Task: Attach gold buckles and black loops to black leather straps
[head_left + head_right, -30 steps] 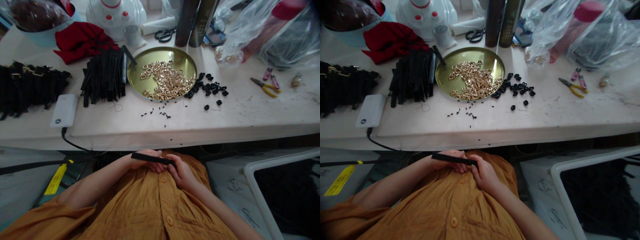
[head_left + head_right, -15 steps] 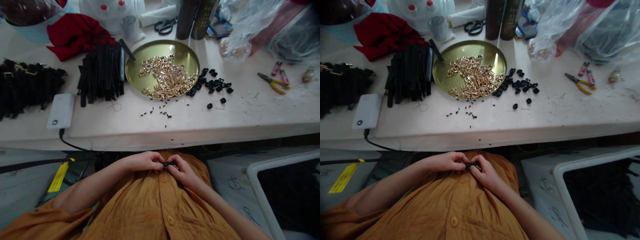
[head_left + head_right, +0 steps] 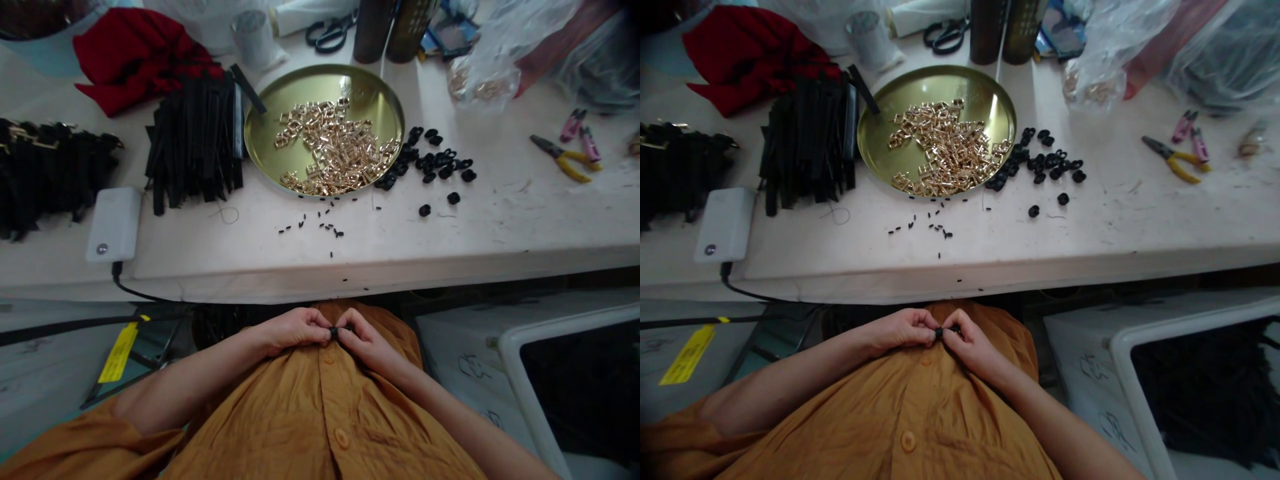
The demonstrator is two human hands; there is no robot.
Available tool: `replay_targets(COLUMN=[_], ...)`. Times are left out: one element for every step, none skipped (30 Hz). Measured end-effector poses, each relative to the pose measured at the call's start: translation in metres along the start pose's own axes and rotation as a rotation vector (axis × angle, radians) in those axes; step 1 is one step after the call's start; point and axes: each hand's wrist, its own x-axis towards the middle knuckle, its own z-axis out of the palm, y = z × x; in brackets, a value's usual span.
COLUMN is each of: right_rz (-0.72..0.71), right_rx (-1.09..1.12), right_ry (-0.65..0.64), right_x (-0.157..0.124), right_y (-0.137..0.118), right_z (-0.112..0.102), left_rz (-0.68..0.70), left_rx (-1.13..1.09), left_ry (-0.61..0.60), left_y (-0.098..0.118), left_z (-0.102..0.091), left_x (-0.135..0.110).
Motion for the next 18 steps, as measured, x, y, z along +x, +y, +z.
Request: replay_targets(right_rz=[-0.004, -0.014, -0.030, -0.049, -0.067, -0.080, -0.090, -0.096, -0.100, -0.106, -0.116, -0.130, -0.143, -0.155, -0.165, -0.174, -0.183, -0.192], right_rx=[-0.001, -0.011, -0.031, -0.059, -0.090, -0.123, -0.153, -0.176, -0.195, -0.213, -0.235, -0.263, -0.295, -0.329, -0.361, -0.384, -0.400, -0.410], right_ry=[-0.009, -0.010, -0.002, 0.014, 0.035, 0.055, 0.075, 0.091, 0.104, 0.110, 0.109, 0.103, 0.096, 0.088, 0.083, 0.081, 0.080, 0.078], right_x=[0.001, 0.002, 0.003, 0.004, 0.004, 0.005, 0.005, 0.004, 0.004, 0.003, 0.001, 0.000, -0.001, -0.002, -0.003, -0.004, -0.004, -0.005], right_y=[0.000, 0.000, 0.000, 0.000, 0.001, 0.001, 0.002, 0.003, 0.003, 0.004, 0.004, 0.005, 0.006, 0.007, 0.008, 0.009, 0.010, 0.011], right_z=[0.000, 0.000, 0.001, 0.001, 0.002, 0.003, 0.003, 0.003, 0.003, 0.002, 0.001, -0.001, -0.002, -0.003, -0.004, -0.004, -0.004, -0.004], left_rz=[-0.001, -0.001, 0.000, 0.000, -0.001, 0.000, 0.001, 0.003, 0.004, 0.005, 0.005, 0.004, 0.005, 0.012, 0.021, 0.033, 0.047, 0.064], left_rx=[0.003, 0.008, 0.011, 0.013, 0.013, 0.014, 0.016, 0.018, 0.015, 0.006, -0.007, -0.020, -0.027, -0.024, -0.008, 0.017, 0.049, 0.084], left_ry=[0.007, 0.011, 0.014, 0.019, 0.027, 0.039, 0.050, 0.057, 0.055, 0.045, 0.030, 0.013, 0.001, -0.007, -0.010, -0.013, -0.019, -0.027], left_y=[-0.001, -0.003, -0.003, -0.004, -0.004, -0.004, -0.004, -0.003, -0.003, -0.002, -0.001, 0.000, 0.000, 0.001, 0.001, 0.001, 0.001, 0.001], left_z=[0.000, 0.000, 0.000, 0.000, -0.001, -0.001, -0.002, -0.002, -0.003, -0.003, -0.004, -0.004, -0.004, -0.004, -0.003, -0.003, -0.003, -0.003], left_x=[0.001, 0.002, 0.003, 0.004, 0.004, 0.005, 0.005, 0.004, 0.004, 0.003, 0.002, 0.001, 0.000, -0.001, -0.002, -0.002, -0.002, -0.002])
